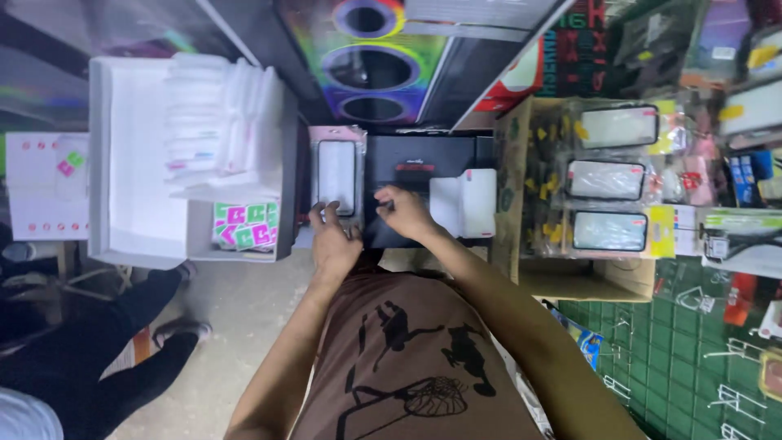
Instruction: The person organizes various phone accessories by picking up screen protectors, cases, and small cleaning kits from a large white box and placing them onto a black surface or into a smaller cardboard box.
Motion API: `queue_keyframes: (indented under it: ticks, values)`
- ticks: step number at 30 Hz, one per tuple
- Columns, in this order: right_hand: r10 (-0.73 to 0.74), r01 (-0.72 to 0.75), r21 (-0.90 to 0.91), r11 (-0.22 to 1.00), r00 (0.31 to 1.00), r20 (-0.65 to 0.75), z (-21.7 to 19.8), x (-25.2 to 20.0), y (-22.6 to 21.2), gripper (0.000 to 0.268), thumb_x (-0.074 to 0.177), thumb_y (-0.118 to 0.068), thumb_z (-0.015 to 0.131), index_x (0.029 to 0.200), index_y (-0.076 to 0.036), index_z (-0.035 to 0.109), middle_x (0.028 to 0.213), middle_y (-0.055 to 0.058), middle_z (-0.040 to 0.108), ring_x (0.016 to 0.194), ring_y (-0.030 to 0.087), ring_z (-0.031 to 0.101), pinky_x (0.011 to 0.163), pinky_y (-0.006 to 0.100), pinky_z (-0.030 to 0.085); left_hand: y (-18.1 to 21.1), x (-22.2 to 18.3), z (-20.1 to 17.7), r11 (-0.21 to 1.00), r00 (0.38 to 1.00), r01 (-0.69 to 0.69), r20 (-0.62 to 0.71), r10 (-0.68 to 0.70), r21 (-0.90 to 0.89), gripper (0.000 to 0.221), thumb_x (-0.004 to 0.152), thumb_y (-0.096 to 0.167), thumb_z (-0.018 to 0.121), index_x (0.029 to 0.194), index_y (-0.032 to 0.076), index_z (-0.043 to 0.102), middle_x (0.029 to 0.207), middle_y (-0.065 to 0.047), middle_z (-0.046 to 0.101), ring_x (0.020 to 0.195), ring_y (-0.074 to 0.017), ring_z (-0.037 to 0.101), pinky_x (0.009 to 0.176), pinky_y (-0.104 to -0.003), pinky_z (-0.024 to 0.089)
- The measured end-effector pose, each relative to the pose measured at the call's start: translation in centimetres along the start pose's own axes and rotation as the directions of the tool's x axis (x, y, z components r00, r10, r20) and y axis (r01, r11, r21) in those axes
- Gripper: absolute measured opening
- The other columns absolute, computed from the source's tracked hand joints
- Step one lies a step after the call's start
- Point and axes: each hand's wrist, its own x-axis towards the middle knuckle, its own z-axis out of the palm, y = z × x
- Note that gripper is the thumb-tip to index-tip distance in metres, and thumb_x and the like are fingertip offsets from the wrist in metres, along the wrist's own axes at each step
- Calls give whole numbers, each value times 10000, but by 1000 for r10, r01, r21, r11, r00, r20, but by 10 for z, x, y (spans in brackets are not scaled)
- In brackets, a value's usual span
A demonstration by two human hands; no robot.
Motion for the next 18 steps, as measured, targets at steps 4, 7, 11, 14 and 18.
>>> queue_keyframes:
  ticks: [4, 7, 11, 14, 18]
  values:
    - [-89, 97, -128, 987, 994, 66, 22, 19, -25, 280, 860, -140, 774, 1125, -72, 716, 1045, 138, 749, 1080, 337, 686, 1151, 429, 446, -13, -9, -3, 995, 995, 87, 37, -89, 58, 640, 807, 171, 736, 1387, 44, 496, 1485, -232, 347, 1057, -487, 635, 865, -552, 541]
    - [-168, 175, -262, 949, 985, 46, 24, 31, -53, 364, 801, -153, 797, 1142, -85, 691, 1276, 134, 622, 1263, 356, 560, 1090, 426, 460, -24, -10, -3, 994, 997, 56, 47, -61, 95, 668, 798, 194, 749, 1390, 40, 480, 1471, -221, 348, 1059, -482, 641, 833, -549, 552]
    - [-100, 157, -427, 891, 983, 153, 29, 44, -71, 561, 732, -190, 843, 1258, -112, 666, 1518, 172, 397, 1354, 400, 404, 1066, 527, 413, -27, -7, -7, 994, 996, 5, 93, -15, 106, 660, 820, 196, 723, 1416, 62, 471, 1517, -177, 346, 1014, -439, 682, 822, -522, 571]
    - [-54, 156, -520, 840, 977, 206, 31, 50, -83, 648, 696, -226, 876, 1290, -119, 638, 1548, 194, 331, 1379, 418, 350, 1065, 578, 381, -28, -4, -9, 988, 990, -20, 141, -1, 152, 699, 806, 194, 714, 1445, 81, 454, 1526, -176, 325, 1017, -427, 686, 816, -500, 584]
    - [20, 117, -560, 820, 972, 233, 35, 55, -85, 729, 694, -266, 892, 1342, -124, 591, 1564, 185, 304, 1398, 405, 341, 1105, 591, 357, -24, -3, -17, 981, 970, 8, 238, -55, 193, 669, 874, 228, 673, 1475, 80, 418, 1552, -175, 299, 1033, -427, 686, 823, -507, 581]
